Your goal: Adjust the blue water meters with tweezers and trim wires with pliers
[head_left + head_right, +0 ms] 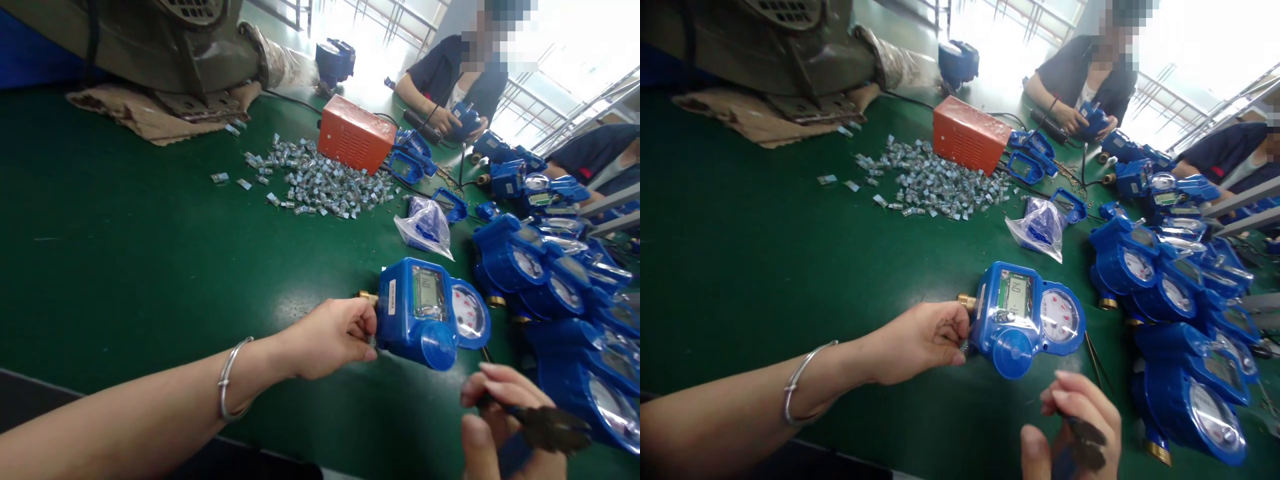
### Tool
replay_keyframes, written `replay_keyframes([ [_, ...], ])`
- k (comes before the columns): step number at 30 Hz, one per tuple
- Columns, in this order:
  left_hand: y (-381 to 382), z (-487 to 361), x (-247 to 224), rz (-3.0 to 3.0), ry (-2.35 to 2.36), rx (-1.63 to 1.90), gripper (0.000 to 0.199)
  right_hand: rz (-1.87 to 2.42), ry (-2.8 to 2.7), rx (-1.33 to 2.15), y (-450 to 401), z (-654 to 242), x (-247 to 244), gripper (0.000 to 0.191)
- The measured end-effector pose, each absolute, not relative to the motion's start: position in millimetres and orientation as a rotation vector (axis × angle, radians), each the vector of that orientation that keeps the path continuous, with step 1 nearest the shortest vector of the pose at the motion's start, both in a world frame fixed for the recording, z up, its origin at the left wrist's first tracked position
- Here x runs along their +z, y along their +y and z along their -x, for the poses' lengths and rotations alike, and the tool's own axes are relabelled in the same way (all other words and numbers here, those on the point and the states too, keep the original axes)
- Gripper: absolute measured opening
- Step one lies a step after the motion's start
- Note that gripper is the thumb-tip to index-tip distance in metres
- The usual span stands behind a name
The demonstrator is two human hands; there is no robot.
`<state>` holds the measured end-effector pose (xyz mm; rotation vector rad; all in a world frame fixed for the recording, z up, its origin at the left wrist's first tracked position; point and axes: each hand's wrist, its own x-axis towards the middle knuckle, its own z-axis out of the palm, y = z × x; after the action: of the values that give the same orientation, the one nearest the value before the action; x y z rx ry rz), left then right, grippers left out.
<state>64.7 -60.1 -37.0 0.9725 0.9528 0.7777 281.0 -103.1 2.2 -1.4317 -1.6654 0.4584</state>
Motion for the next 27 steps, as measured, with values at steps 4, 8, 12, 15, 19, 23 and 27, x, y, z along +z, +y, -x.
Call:
replay_keyframes([
  [4, -58.4, -62.9, -37.5, -1.056, 0.957, 0.729, 0.027, 1.586, -1.768, 0.064, -80.5, -278.0, 1.2, 0.037],
  [8, -60.2, -61.1, -32.9, -1.182, 1.033, 0.680, 0.024, 1.641, -1.778, 0.069, -74.9, -275.8, -4.6, 0.047],
  [12, -64.1, -63.2, -23.2, -1.277, 1.152, 0.662, 0.021, 1.649, -1.796, 0.063, -73.5, -277.0, -4.9, 0.046],
  [15, -70.4, -63.6, -11.6, -1.381, 1.333, 0.558, 0.017, 1.598, -1.833, 0.066, -68.1, -278.4, -3.7, 0.043],
  [19, -74.5, -47.4, 9.8, -1.565, 1.585, 0.462, 0.010, 1.547, -1.833, 0.068, -58.9, -278.6, -8.1, 0.042],
  [23, -42.8, -0.9, 27.4, -1.880, 1.878, 0.542, 0.015, 1.513, -1.811, 0.110, -52.3, -277.9, -15.0, 0.042],
  [27, 9.4, 40.5, 27.8, -1.989, 2.116, 0.527, 0.023, 1.484, -1.805, 0.147, -49.3, -279.7, -15.8, 0.041],
])
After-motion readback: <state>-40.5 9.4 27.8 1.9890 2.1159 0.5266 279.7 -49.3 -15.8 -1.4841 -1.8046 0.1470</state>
